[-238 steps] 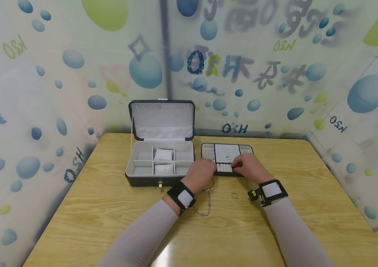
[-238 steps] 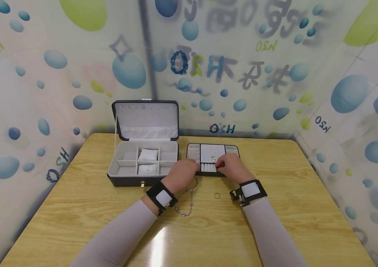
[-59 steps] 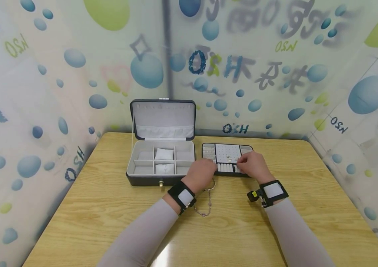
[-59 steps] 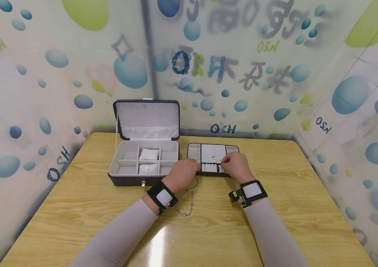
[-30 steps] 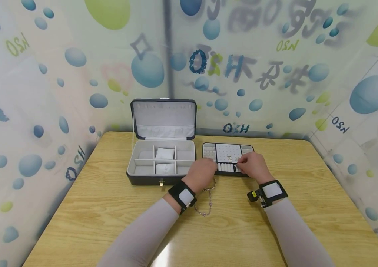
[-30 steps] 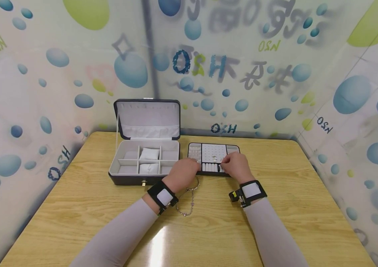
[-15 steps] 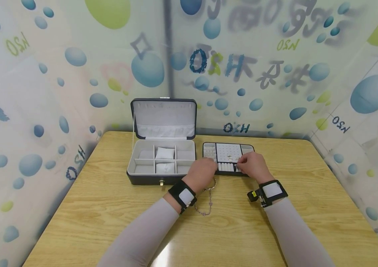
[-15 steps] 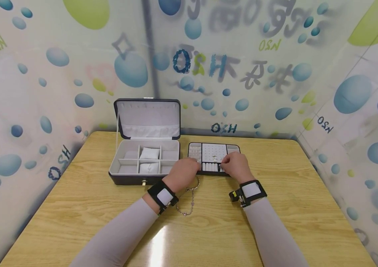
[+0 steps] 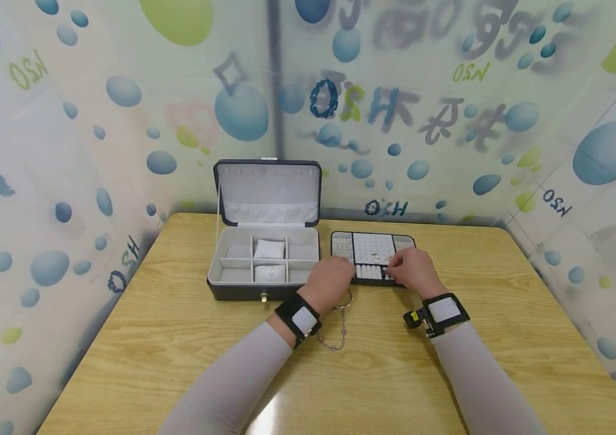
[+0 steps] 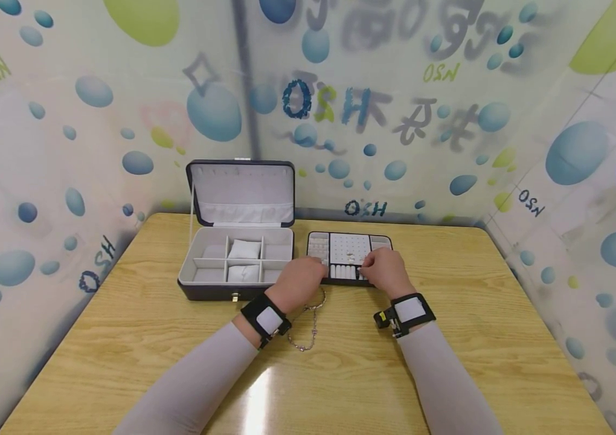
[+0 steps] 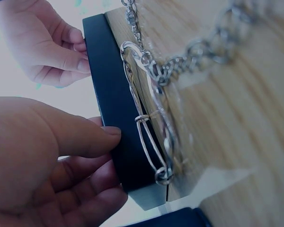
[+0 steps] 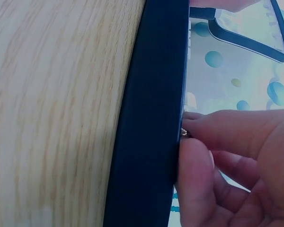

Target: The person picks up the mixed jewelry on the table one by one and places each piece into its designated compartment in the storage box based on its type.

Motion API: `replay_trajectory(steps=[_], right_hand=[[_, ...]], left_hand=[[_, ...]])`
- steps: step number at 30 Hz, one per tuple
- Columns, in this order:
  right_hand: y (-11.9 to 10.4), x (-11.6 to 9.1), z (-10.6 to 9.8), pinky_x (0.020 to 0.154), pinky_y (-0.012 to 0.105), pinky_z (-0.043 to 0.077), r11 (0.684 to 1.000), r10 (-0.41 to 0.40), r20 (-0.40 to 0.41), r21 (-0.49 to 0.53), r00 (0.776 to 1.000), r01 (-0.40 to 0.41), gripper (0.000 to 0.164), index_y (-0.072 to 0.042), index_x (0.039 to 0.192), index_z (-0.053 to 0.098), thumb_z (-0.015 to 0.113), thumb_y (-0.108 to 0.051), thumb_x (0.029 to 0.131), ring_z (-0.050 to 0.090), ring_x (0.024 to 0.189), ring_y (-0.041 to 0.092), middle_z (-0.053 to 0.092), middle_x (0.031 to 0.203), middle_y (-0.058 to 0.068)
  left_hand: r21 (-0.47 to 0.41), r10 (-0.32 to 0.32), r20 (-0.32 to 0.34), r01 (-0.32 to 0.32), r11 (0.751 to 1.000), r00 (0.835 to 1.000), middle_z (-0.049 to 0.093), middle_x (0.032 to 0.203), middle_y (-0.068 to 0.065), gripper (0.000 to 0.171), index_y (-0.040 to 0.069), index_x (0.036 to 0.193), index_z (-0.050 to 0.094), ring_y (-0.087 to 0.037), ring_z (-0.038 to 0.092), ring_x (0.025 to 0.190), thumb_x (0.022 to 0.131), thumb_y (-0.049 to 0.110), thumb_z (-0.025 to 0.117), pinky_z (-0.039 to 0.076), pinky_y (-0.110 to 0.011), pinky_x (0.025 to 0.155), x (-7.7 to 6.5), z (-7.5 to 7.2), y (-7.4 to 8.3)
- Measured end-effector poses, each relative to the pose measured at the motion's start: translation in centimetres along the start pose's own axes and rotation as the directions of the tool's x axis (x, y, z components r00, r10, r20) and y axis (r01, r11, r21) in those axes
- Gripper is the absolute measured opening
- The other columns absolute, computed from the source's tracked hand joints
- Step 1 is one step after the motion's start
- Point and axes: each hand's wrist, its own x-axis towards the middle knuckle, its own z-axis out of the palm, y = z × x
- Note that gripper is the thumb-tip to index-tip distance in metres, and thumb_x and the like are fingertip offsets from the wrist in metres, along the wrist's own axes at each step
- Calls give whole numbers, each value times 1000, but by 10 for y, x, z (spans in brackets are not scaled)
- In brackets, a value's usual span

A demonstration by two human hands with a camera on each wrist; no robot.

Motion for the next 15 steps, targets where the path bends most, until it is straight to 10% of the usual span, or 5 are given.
replay_trajectory(steps=[15], right_hand=[[3, 2, 2, 62, 27, 50, 999, -44, -1, 0, 999, 44, 14, -8, 91, 80, 76, -19, 98, 65, 69, 16, 73, 81, 6]], left_hand=[[-8, 16, -10, -16, 1000, 1000, 75, 96, 1, 11, 17, 103, 78, -15, 71, 89, 99, 11, 70, 61, -31, 73, 0, 2, -3]])
